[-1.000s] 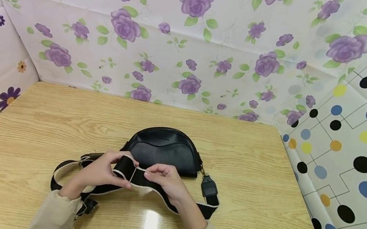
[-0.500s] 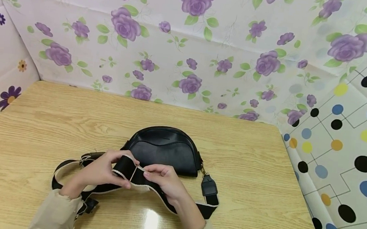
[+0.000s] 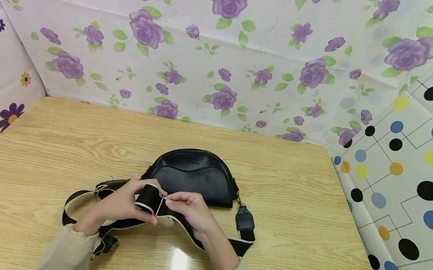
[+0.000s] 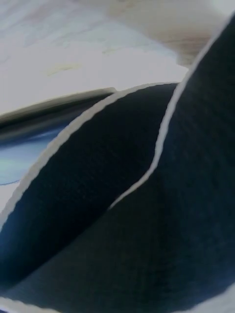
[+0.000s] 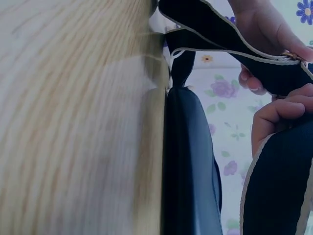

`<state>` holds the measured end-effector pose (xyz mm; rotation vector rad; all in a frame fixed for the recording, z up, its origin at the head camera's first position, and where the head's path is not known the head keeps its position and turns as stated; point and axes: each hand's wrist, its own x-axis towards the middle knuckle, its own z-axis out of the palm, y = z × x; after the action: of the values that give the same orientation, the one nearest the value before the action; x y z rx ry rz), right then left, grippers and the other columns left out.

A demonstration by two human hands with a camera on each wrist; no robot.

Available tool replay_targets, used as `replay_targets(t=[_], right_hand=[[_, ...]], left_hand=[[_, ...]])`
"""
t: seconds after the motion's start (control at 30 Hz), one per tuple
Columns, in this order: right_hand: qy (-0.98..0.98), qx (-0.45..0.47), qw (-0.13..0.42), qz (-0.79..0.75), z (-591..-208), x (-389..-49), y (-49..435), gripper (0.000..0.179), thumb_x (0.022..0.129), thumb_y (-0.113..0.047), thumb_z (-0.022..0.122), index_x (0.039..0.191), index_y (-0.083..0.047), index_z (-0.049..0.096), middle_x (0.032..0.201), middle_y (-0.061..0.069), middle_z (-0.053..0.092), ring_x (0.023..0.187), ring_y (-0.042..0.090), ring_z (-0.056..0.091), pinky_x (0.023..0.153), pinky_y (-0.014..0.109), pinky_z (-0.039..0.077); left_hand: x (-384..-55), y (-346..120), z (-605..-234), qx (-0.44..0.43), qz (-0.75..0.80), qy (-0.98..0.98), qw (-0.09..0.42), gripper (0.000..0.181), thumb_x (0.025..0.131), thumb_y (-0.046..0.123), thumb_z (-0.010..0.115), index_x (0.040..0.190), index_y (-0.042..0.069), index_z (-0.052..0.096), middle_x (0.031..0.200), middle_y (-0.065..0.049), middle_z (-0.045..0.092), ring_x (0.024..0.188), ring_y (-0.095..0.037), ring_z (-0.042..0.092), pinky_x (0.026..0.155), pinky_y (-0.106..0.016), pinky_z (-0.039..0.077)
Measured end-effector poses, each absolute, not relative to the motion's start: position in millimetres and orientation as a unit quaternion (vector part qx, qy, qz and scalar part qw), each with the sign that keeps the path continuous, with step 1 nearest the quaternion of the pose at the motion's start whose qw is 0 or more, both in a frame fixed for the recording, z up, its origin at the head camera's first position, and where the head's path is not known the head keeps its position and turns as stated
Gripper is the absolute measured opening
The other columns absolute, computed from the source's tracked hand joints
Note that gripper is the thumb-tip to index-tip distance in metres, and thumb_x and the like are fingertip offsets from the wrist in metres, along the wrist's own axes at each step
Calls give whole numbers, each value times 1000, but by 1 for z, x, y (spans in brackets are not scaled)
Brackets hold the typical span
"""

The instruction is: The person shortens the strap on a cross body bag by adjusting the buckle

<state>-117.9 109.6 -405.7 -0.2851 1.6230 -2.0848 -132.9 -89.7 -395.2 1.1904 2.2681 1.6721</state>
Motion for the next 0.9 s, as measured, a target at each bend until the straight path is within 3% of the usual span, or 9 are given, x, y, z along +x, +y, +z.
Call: replay_targets(t=[0.2,0.5,0.9], right_hand=[[592,-100,242,-762,-404,-117,108,18,85,-1,55,82,-15,66,74,-5,63,56,4,50,47,20,38],[615,-118,234,-744,-410,-119,114,7,84,0,56,87,-2,63,77,-2,63,75,9,56,69,22,45],[612,-139,223,-746,-411,-118,118,18,86,1,54,85,-13,65,80,-5,64,77,7,55,69,20,44]], left_hand=[[-132,-91,-394,365,557,743,63,39,63,22,82,94,14,59,92,1,64,84,-14,59,75,-31,46],[-129,-97,-390,325,551,764,84,40,64,27,81,97,16,61,97,0,62,88,-16,58,76,-34,45],[-130,-99,-389,317,558,761,90,46,64,27,81,102,9,61,97,0,63,88,-15,59,78,-34,45]])
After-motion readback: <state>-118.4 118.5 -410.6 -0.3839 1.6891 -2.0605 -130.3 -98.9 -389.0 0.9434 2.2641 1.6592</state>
